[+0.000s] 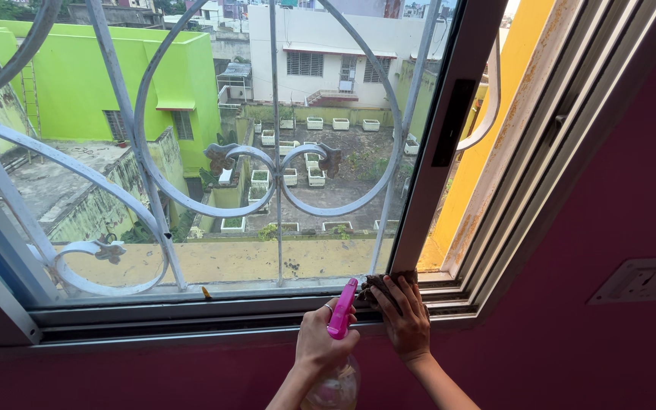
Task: The person sprays a liquid from a bottle onto a window pane and wipes the glass and the window track with a cloth.
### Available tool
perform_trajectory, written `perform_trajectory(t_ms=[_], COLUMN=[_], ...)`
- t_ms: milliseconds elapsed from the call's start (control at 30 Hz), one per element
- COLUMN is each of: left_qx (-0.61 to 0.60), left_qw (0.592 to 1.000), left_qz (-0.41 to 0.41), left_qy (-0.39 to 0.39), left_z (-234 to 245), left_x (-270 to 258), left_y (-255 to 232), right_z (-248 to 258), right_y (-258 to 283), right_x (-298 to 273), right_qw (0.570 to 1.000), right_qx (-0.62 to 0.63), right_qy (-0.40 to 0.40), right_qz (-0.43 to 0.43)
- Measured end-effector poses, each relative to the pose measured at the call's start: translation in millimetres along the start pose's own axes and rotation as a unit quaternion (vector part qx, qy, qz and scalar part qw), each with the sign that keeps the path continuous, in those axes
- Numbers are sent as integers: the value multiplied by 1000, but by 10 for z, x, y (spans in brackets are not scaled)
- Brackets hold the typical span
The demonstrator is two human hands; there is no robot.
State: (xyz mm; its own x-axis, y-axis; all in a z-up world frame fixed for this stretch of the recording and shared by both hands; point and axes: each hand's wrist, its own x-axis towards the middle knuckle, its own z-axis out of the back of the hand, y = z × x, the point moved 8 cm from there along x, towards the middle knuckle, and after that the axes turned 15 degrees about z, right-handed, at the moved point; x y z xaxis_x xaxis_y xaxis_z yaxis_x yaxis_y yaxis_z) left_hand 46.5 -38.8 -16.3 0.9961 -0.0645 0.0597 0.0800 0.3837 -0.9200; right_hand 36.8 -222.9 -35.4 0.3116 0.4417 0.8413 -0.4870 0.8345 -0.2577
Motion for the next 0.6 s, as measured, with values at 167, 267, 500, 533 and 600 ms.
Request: perform_trajectory(t_ms=[167,267,500,533,600], left_qx=[26,1,-17,-17,26], left_qw=[999,1000,1000,1000,1000], left_qz=[46,19,-16,-16,6], left_qy=[6,5,0,0,0], left_z=[-3,22,40,50,17], left_x=[-61,-87,-112,-97,-59], left_y=[-15,-94,-206,-208,-162], right_z=[14,18,27,21,20], right_y=[9,1,8,17,13], right_x=[6,11,14,19,11], right_qw=[1000,1000,1000,1000,1000], right_qx=[-2,5,5,5,2], right_qy=[-3,-5,-5,-5,-2], right_qz=[1,-1,-1,-1,-2])
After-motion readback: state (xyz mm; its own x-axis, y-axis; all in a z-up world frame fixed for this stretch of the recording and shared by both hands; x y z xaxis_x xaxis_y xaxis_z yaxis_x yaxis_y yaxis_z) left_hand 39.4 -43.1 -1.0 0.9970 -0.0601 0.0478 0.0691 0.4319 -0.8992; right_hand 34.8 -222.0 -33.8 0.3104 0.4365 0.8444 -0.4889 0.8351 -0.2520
